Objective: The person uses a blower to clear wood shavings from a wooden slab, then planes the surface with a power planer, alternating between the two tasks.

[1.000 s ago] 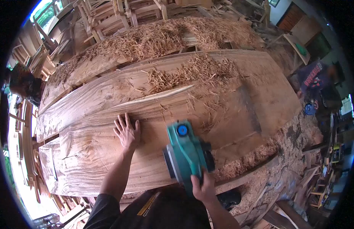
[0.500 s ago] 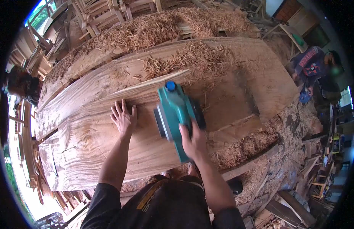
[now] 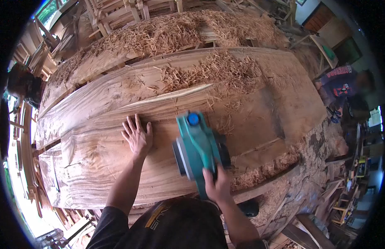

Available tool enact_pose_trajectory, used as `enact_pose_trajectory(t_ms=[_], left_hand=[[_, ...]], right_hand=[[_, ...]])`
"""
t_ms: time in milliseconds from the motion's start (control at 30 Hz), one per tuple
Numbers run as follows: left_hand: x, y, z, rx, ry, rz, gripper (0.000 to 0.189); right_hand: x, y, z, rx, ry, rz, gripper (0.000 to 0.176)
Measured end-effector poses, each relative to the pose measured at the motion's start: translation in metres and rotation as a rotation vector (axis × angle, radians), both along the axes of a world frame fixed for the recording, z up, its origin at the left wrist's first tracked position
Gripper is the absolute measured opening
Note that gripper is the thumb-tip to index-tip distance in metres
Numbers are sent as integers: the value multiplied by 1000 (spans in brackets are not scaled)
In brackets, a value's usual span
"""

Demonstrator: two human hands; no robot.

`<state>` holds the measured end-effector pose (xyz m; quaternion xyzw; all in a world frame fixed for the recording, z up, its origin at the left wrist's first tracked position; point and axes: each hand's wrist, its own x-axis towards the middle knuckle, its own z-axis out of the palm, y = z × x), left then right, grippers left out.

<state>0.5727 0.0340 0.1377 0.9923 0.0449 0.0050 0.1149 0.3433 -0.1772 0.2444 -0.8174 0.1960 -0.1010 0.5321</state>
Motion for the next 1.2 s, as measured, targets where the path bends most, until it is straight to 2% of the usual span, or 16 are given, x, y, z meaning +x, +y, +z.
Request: enact_pose_trajectory(t_ms=[67,100,167,267,300,333,367,400,500,600,633,733,867,1067,1133,1200], left_hand=[[3,0,3,-18,-14,-4,75],[-2,1,4,-23,-11,-13,75],[-1,2,6,-34,-21,-4,75],[-4,2,5,-7,-49,-11,73],[-6,6,6,-8,-57,-19,73],[-7,7,9,-25,-71,-37,72],[-6,7,5,0,-105,-42,72],[-4,5,-1,17,-109,-23,72],[-3,3,-1,39,-53,-7,73],[0,2,-1,42,-9,9,73],[0,2,-2,49,-1,12,73],[2,-1,-4,61,17,2,73],[-2,2,2,64,35,-6,76],[-2,0,2,27,15,2,77],[-1,1,-3,17,-2,-2,77],[0,0,-4,12,-19,1,77]], right_hand=[[75,-12,-15,-134,-89,8,35],[111,-14,0,-97,45,11,40],[167,-27,-12,-103,-75,73,46],[170,-22,-1,-76,41,54,51],[155,-25,-16,-101,-6,62,57],[132,-21,-10,-140,166,-2,61],[102,-18,-5,-177,180,-25,62],[69,-16,-8,-95,63,-16,56],[-40,-4,3,-163,50,-43,48],[-137,0,-14,-104,31,-33,45],[-154,1,-11,-145,70,-31,47],[-168,3,-11,6,178,-89,50],[-118,-1,-15,-56,96,-46,49],[-15,-3,-7,48,3,-51,39],[25,-3,-8,-90,-127,-58,30],[71,-15,-30,-205,-75,-105,32]])
